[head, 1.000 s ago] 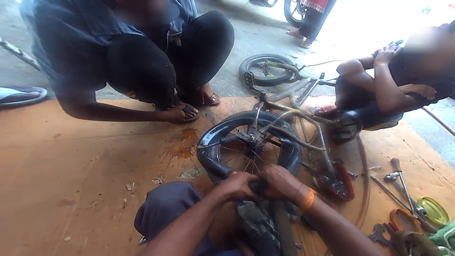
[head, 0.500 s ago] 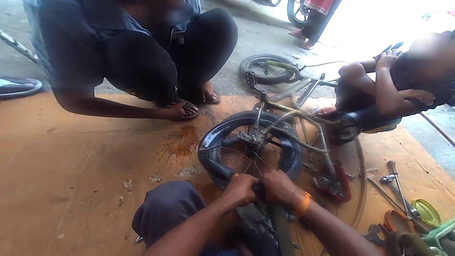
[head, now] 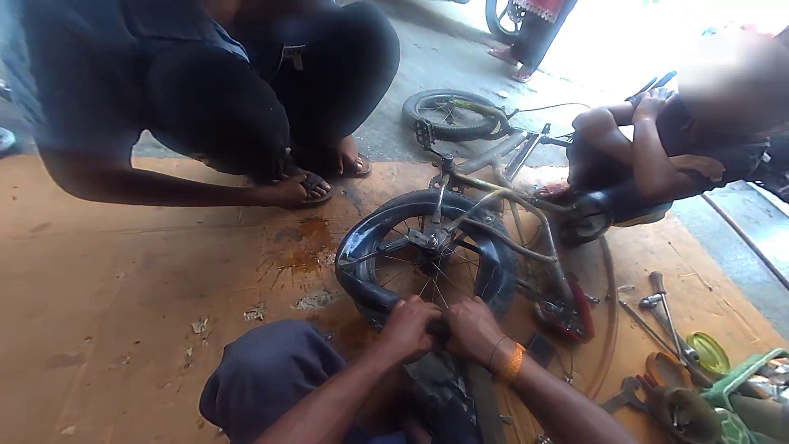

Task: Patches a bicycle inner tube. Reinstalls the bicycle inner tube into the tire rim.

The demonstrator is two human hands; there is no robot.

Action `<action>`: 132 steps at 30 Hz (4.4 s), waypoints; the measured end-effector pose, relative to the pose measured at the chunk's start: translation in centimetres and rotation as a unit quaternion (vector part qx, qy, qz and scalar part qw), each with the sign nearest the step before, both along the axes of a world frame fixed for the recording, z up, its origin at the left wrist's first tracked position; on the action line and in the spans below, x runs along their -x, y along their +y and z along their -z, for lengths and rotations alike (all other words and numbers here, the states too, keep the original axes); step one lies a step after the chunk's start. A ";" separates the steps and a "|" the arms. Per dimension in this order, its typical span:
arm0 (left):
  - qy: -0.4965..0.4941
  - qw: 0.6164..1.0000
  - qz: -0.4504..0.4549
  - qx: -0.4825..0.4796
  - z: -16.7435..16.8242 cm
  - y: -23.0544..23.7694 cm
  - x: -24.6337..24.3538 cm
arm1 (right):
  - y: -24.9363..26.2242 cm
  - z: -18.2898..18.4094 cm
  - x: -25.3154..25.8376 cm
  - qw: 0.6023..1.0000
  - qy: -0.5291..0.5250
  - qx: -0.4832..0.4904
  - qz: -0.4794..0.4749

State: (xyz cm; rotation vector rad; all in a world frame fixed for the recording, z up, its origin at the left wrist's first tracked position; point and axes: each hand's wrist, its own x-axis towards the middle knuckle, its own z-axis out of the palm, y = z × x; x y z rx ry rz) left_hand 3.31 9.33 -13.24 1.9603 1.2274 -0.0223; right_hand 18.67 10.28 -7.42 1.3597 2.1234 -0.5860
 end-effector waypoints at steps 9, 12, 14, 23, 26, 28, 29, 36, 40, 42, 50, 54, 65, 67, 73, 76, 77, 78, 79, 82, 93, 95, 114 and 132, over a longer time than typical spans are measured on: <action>0.015 0.999 0.023 0.015 -0.5 0.2 0.3 | -0.8 1.2 -0.5 0.999 0.047 -0.014 0.006; 0.019 1.000 0.005 -0.018 -0.1 -0.2 -0.2 | -1.1 1.4 -0.4 0.997 0.051 -0.039 0.030; 0.024 0.999 0.003 -0.040 0.3 -0.5 -0.3 | -1.1 1.1 -0.1 0.998 0.041 -0.043 0.033; 0.022 0.999 -0.004 -0.033 0.3 -0.8 -0.4 | -1.2 0.9 -0.4 0.999 0.045 -0.025 0.015; 0.027 0.999 0.010 -0.019 0.2 -0.7 -0.4 | -1.3 1.0 -0.7 0.999 0.043 -0.024 -0.001; 0.030 0.999 0.015 -0.009 -0.1 -0.6 -0.3 | -1.6 1.0 -0.9 0.997 0.058 -0.040 -0.008; 0.032 0.999 0.012 -0.010 -0.2 -0.6 -0.3 | -2.0 1.2 -1.1 0.996 0.074 -0.058 -0.006; 0.048 0.999 0.004 -0.014 -0.5 -0.5 -0.6 | -2.3 2.3 -1.7 0.986 0.132 -0.100 0.023; 0.035 0.996 -0.020 -0.079 0.4 -1.1 -0.7 | -2.2 2.6 -1.4 0.985 0.130 -0.109 0.022; 0.015 0.991 -0.039 -0.128 1.1 -1.6 -0.7 | -2.3 2.7 -1.4 0.985 0.127 -0.116 0.018; 0.050 0.993 -0.094 -0.051 -1.3 -1.0 -0.7 | -1.1 1.3 -1.4 0.987 0.146 -0.068 0.030; 0.119 0.992 -0.025 -0.014 -2.0 -0.5 -0.5 | 0.0 1.4 -1.1 0.996 0.069 -0.046 -0.021; 0.118 0.983 -0.021 -0.141 -0.1 -0.9 -0.3 | -0.2 3.4 -2.0 0.991 0.063 -0.109 -0.053; 0.108 0.984 -0.027 -0.137 -0.1 -0.9 -0.3 | -0.2 3.2 -2.1 0.992 0.058 -0.101 -0.055; 0.119 0.993 0.008 -0.002 -0.8 0.8 0.1 | 0.5 2.2 -1.8 0.998 0.037 -0.027 -0.051; 0.116 0.992 0.029 0.027 -0.4 0.8 0.0 | 0.6 2.8 -1.2 0.999 0.011 -0.014 -0.047; 0.116 0.993 0.023 0.015 -0.1 0.6 -0.1 | 0.5 3.0 -1.1 0.999 0.003 -0.019 -0.044; 0.117 0.993 0.015 -0.001 0.2 0.4 -0.3 | 0.3 3.4 -1.0 0.999 -0.002 -0.031 -0.040; 0.118 0.993 0.007 -0.019 0.6 0.1 -0.6 | 0.2 3.7 -1.0 0.998 -0.003 -0.043 -0.034; 0.125 0.990 -0.016 -0.057 1.2 -0.4 -1.2 | -0.1 4.7 -1.2 0.997 0.014 -0.076 -0.019; 0.086 0.996 0.021 0.003 -0.1 0.1 0.4 | 0.0 3.5 -2.9 0.995 0.085 -0.052 -0.018; 0.096 0.995 0.019 0.012 -0.9 0.1 0.0 | 0.2 2.9 -3.4 0.994 0.094 -0.043 -0.022; 0.102 0.987 -0.109 0.052 -10.0 1.9 14.6 | -3.0 1.8 -8.6 0.952 0.254 -0.173 -0.003; -0.232 0.853 -0.457 -0.094 3.1 2.7 11.7 | -2.4 4.4 0.7 0.942 0.270 -0.187 0.067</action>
